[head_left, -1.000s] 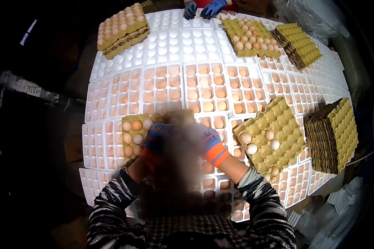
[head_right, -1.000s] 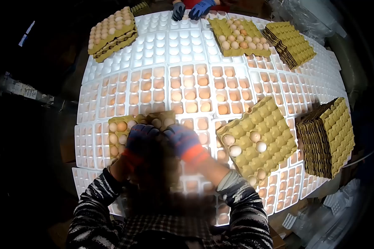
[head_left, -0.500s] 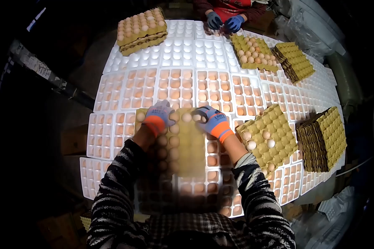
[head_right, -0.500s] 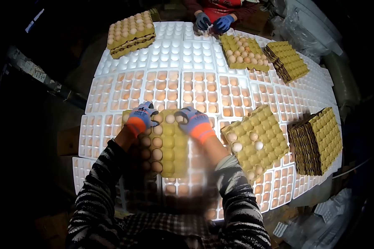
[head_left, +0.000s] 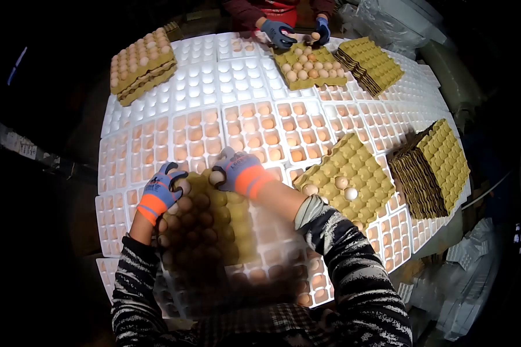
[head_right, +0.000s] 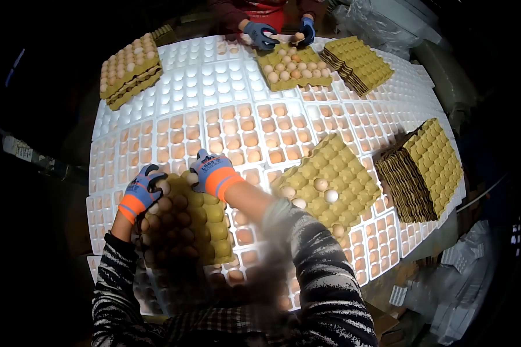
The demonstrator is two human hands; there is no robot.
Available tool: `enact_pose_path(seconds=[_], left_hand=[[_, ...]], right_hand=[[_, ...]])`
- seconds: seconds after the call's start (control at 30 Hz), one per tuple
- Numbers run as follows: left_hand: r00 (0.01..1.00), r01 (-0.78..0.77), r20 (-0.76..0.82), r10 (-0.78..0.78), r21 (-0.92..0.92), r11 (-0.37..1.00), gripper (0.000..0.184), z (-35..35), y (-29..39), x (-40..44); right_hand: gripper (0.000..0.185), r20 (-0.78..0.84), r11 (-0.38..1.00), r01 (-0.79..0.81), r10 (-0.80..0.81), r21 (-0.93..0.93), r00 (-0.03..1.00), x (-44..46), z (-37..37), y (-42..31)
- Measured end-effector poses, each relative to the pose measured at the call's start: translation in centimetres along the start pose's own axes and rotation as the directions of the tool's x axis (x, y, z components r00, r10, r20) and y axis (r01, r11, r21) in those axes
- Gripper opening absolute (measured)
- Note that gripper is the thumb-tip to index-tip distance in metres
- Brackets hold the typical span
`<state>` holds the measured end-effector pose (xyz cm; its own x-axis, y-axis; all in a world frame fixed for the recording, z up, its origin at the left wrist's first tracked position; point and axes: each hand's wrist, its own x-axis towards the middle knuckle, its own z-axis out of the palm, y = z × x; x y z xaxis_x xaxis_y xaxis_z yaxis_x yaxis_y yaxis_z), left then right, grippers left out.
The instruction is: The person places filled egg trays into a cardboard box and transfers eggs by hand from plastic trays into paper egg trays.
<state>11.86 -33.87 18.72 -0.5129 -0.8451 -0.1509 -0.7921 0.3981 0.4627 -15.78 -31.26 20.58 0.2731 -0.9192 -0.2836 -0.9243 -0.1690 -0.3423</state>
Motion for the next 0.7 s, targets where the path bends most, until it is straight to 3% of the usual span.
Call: enact_pose_path(seconds=[0.03,0.07,0.1,0.13,0.2,0.3,0.33,0.43,0.47,0.5,0.57,0.6,0.63,0.7], left_hand=[[0.999,0.016,0.036,-0.023,0.163,0.986,0.055,-0.2,1.4,-0.1],[0.997,0.045,0.046,-0.058,0.240,0.970,0.055,-0.6,2.8,-0.1],[0.994,0.080,0.050,-0.101,0.318,0.945,0.056,-0.9,4.0,0.0],[0.989,0.109,0.056,-0.134,0.327,0.939,0.055,-0.9,4.6,0.3],[0.975,0.177,0.066,-0.212,0.351,0.920,0.054,-0.6,5.1,0.9],[0.988,0.157,-0.044,-0.151,0.346,0.925,0.054,0.9,3.1,0.4],[0.982,0.176,0.003,-0.188,0.340,0.924,0.049,0.5,3.5,0.7],[0.989,0.133,0.015,-0.144,0.303,0.944,0.043,0.1,2.8,1.2],[0.983,0.172,0.012,-0.181,0.242,0.955,0.043,0.1,2.3,1.3],[0.989,0.147,-0.007,-0.150,0.259,0.955,0.044,0.3,1.8,1.3],[0.995,0.102,-0.047,-0.092,0.294,0.950,0.044,0.8,0.8,1.3],[0.993,0.112,0.000,-0.118,0.319,0.941,0.044,0.1,1.4,1.7],[0.992,0.102,0.053,-0.118,0.248,0.963,0.044,-0.5,1.1,1.9],[0.983,0.086,0.152,-0.102,0.104,0.991,0.044,-1.9,0.3,2.3]], right_hand=[[0.051,0.015,0.991,-0.012,0.010,0.135,1.000,-0.8,-1.8,1.6],[0.054,-0.122,0.980,-0.011,0.036,0.199,0.992,-1.7,-2.6,4.2],[0.059,-0.233,0.975,-0.066,0.116,0.211,0.965,-1.5,-2.7,7.8],[0.060,-0.244,0.958,-0.184,0.237,0.221,0.940,-1.5,-4.0,10.8],[0.060,-0.351,0.885,-0.452,0.459,0.107,0.816,-0.6,-6.0,17.6],[0.047,-0.497,0.795,-0.607,0.520,-0.016,0.694,1.2,-6.3,27.7],[0.049,-0.413,0.734,-0.678,0.604,-0.046,0.682,2.1,-6.9,29.3],[0.052,-0.258,0.834,-0.550,0.522,-0.046,0.813,3.2,-7.3,32.4],[0.055,-0.279,0.877,-0.476,0.474,0.065,0.835,3.5,-7.4,33.4],[0.051,-0.374,0.896,-0.435,0.435,0.091,0.819,3.4,-7.1,34.2],[0.047,-0.398,0.833,-0.502,0.552,0.232,0.733,2.5,-7.8,34.7],[0.044,-0.382,0.826,-0.526,0.561,0.202,0.734,2.1,-7.7,35.9],[0.045,-0.250,0.839,-0.535,0.542,0.105,0.802,1.9,-8.0,36.6],[0.044,-0.220,0.837,-0.544,0.541,0.052,0.811,1.3,-7.7,37.0]])
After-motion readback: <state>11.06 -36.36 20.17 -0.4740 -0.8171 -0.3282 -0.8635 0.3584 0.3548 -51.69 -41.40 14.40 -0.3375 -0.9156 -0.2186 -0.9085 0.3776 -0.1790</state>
